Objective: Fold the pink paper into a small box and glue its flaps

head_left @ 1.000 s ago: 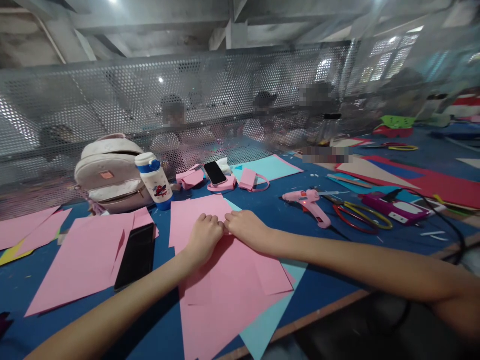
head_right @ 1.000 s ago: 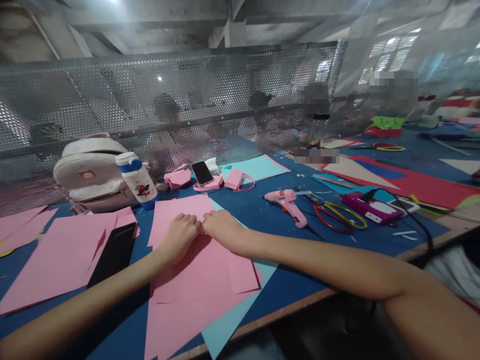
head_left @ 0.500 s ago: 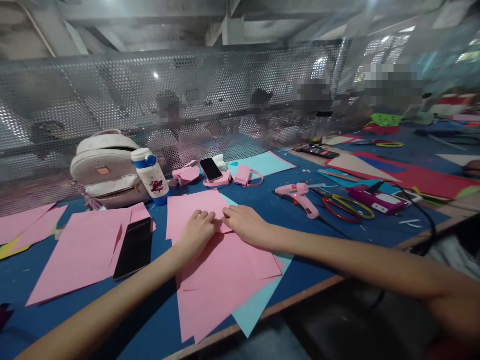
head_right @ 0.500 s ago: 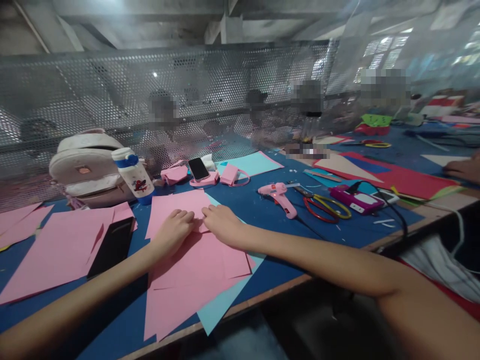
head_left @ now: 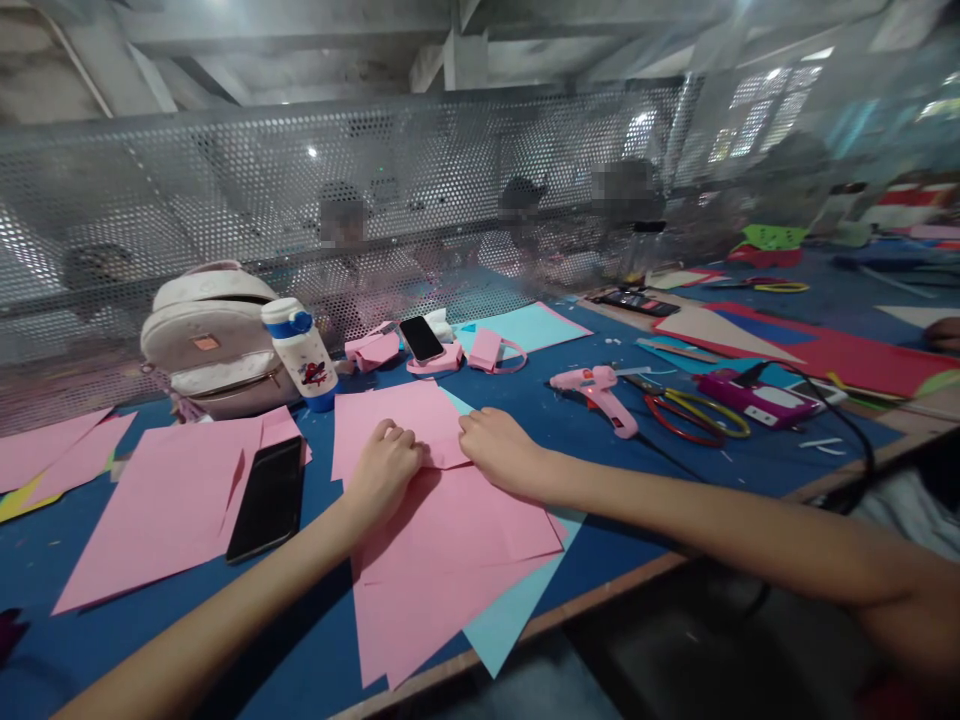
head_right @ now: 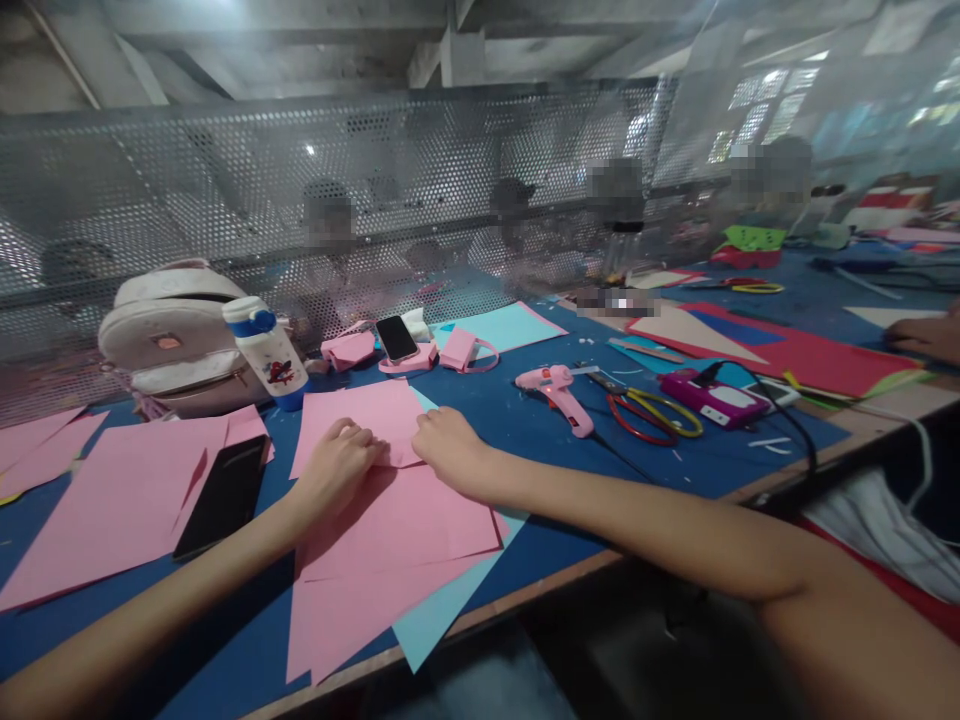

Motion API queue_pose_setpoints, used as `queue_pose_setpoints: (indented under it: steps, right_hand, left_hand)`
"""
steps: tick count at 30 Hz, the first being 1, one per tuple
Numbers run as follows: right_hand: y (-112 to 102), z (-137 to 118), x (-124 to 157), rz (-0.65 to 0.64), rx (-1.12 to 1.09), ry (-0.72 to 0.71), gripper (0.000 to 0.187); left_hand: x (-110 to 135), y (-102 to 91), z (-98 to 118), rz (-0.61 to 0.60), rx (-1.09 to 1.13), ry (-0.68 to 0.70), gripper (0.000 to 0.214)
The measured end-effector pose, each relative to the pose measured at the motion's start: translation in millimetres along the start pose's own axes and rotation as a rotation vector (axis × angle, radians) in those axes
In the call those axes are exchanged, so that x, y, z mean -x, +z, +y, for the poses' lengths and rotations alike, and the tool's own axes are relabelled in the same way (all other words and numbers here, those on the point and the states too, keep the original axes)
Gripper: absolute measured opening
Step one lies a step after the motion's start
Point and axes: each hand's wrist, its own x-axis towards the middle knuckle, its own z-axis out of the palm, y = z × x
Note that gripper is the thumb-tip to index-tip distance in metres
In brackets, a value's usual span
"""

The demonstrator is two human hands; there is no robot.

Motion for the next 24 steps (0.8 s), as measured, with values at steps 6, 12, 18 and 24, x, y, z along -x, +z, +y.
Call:
queue_pose_setpoints:
  steps: [6,12,18,24]
  right_hand:
    - [-4.5,2.2,1.5,-0.018,-0.02,-0.006,0.023]
    - [-14.7,27.2,-2.1,-0.036,-0.074,0.005,0.029]
    - [-19.9,39.7,-15.1,-0.048,-0.086,0.029,0.027]
    - [-21.1,37.3,-34.9,-0.058,-0.138,-0.003,0.025]
  left_hand:
    - [3.2,-2.0,-0.9,-0.012,0.057,0.008,0.02]
    - [-7.9,-13.8,-18.4,-0.08,0.158,-0.047,0.024]
    - [-24.0,-31.4,-29.7,-0.156,0.24,-0.16,0.022]
    - [-37.2,-27.0,-34.5,-0.193,0.275,-0.194,0.019]
